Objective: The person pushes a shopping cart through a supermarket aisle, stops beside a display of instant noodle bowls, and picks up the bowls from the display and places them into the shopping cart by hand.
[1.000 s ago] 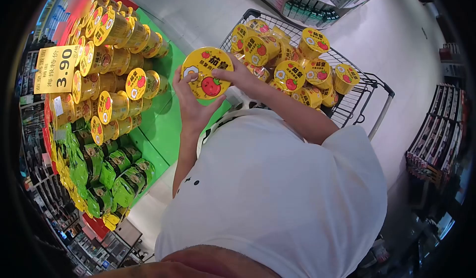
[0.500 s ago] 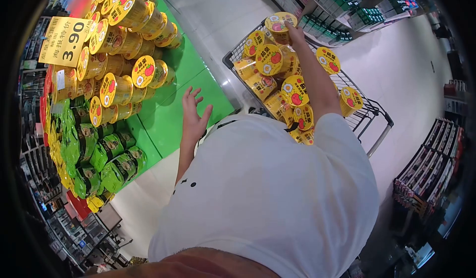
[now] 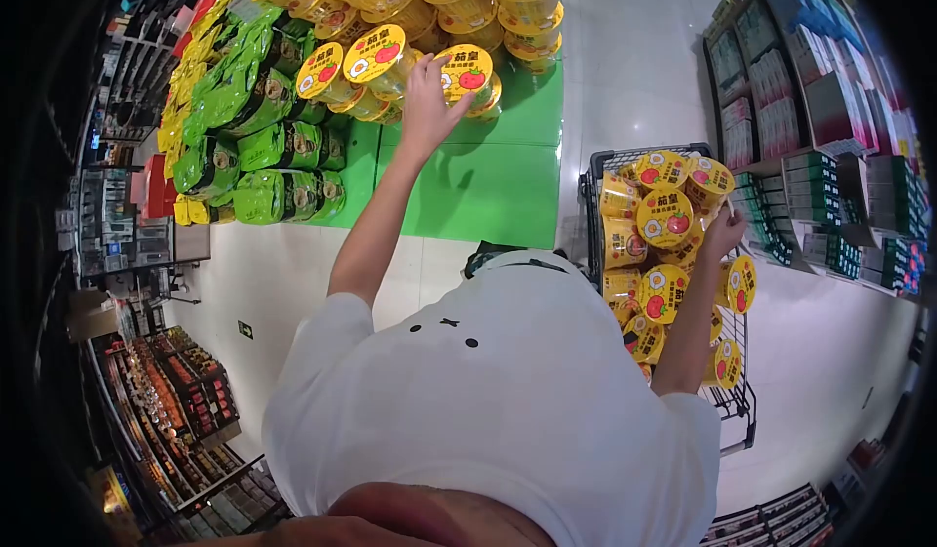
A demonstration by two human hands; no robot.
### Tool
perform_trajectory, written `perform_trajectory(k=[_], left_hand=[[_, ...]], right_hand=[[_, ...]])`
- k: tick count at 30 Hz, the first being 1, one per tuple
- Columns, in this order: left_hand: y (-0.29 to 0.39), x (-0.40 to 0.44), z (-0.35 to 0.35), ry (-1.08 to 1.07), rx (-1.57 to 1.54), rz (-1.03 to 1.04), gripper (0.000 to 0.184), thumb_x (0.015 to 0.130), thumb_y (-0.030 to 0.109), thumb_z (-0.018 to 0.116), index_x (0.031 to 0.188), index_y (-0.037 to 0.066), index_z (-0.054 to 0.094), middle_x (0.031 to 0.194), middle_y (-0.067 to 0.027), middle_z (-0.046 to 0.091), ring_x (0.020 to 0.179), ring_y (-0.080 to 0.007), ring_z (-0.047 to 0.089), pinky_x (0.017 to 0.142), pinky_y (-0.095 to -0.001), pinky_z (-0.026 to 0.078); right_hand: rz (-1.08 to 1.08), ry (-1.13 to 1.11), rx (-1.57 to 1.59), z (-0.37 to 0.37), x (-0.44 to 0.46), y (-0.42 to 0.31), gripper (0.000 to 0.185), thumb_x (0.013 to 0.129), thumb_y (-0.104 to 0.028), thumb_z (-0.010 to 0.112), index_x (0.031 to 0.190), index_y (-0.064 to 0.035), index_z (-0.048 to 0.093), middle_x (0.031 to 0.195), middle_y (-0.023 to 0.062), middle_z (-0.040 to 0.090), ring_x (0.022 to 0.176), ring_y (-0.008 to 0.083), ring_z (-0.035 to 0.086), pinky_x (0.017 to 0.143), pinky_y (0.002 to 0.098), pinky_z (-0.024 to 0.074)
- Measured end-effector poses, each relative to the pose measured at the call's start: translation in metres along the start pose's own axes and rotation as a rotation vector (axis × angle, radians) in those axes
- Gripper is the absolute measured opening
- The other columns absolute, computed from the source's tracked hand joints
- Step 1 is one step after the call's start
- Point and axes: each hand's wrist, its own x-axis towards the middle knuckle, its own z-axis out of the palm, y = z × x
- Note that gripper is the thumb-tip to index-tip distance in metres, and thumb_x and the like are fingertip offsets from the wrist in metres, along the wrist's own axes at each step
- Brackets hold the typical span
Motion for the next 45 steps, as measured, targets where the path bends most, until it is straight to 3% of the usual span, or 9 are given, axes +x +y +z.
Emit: perform_trajectory(k=[4,11,16,20,25,28,35,39,45], left_hand=[[-0.033,0.05,0.038,-0.349,0.223,0.012,0.1,0.067,0.05,0.094,0.143,0.003,0.049,0.15,-0.0337,0.046,0.144,-0.0499,0.043,0.123,-0.0536,0.037],[-0.034,0.089,0.039,-0.66,0.289,-0.103,0.097,0.064,0.051,0.093,0.143,0.014,0.05,0.14,-0.0258,0.054,0.134,-0.0438,0.052,0.116,-0.0501,0.042],[-0.023,0.072,0.027,-0.496,0.316,0.149,0.087,0.061,0.049,0.091,0.133,0.013,0.057,0.127,-0.0227,0.061,0.118,-0.0417,0.06,0.104,-0.0499,0.048],[0.059,0.033,-0.018,-0.419,0.14,0.26,0.082,0.062,0.029,0.095,0.132,0.008,0.056,0.142,-0.0287,0.051,0.134,-0.0454,0.049,0.113,-0.0545,0.041],[0.173,-0.03,-0.033,-0.63,-0.058,0.462,0.088,0.061,0.025,0.095,0.136,0.007,0.052,0.15,-0.03,0.042,0.14,-0.0488,0.042,0.116,-0.0554,0.039],[0.207,-0.057,-0.021,-0.624,-0.114,0.627,0.088,0.06,0.025,0.095,0.135,0.008,0.054,0.152,-0.0284,0.041,0.141,-0.0481,0.041,0.115,-0.0571,0.04],[0.243,-0.071,-0.009,-0.733,-0.423,0.65,0.091,0.072,0.03,0.096,0.147,0.007,0.05,0.165,-0.0268,0.029,0.15,-0.048,0.035,0.12,-0.0562,0.038],[0.234,-0.071,0.0,-0.714,-0.513,0.577,0.073,0.091,0.021,0.083,0.152,0.007,0.047,0.167,-0.0255,0.027,0.155,-0.0437,0.031,0.123,-0.0528,0.036],[0.196,-0.094,0.018,-0.784,-0.524,0.47,0.062,0.098,0.018,0.076,0.152,0.005,0.048,0.166,-0.0246,0.03,0.155,-0.0435,0.031,0.122,-0.0517,0.035]], right_hand=[[-0.176,-0.014,0.031,-0.009,-0.044,-0.021,0.033,0.103,-0.013,0.062,0.131,0.0045,0.059,0.124,0.0152,0.065,0.113,0.0236,0.064,0.1,0.0361,0.0495],[-0.197,-0.035,-0.011,-0.024,-0.123,-0.078,0.03,0.103,-0.01,0.059,0.128,0.0042,0.064,0.123,0.0136,0.067,0.111,0.0215,0.064,0.098,0.0361,0.0516],[-0.307,-0.052,0.022,-0.012,-0.176,-0.095,0.023,0.099,-0.002,0.061,0.121,-0.0007,0.068,0.115,0.011,0.066,0.108,0.0207,0.067,0.089,0.0351,0.0568],[-0.394,-0.265,0.1,0.004,-0.23,-0.149,0.019,0.098,-0.002,0.063,0.116,-0.0028,0.068,0.109,0.0096,0.07,0.093,0.02,0.069,0.079,0.032,0.0567],[-0.146,-0.823,0.221,0.033,-0.266,-0.179,0.062,0.099,-0.031,0.075,0.149,-0.0056,0.05,0.137,0.0146,0.063,0.12,0.0259,0.066,0.1,0.0387,0.0558],[-0.126,-0.899,0.221,0.029,-0.26,-0.171,0.073,0.1,-0.03,0.075,0.159,-0.0082,0.038,0.145,0.0143,0.056,0.137,0.0222,0.055,0.11,0.0369,0.0496],[0.153,-0.711,0.464,-0.059,-0.22,-0.146,0.065,0.093,-0.034,0.082,0.145,-0.0026,0.057,0.13,0.0099,0.068,0.119,0.018,0.064,0.103,0.0332,0.051],[0.143,-0.108,0.248,-0.163,-0.176,-0.106,0.068,0.093,-0.036,0.082,0.147,-0.002,0.057,0.129,0.0103,0.07,0.116,0.0169,0.067,0.102,0.0326,0.0521],[0.151,0.265,0.142,-0.302,-0.105,-0.012,0.069,0.091,-0.038,0.082,0.143,0.0001,0.059,0.115,0.0166,0.073,0.102,0.0196,0.072,0.086,0.0353,0.0584]])
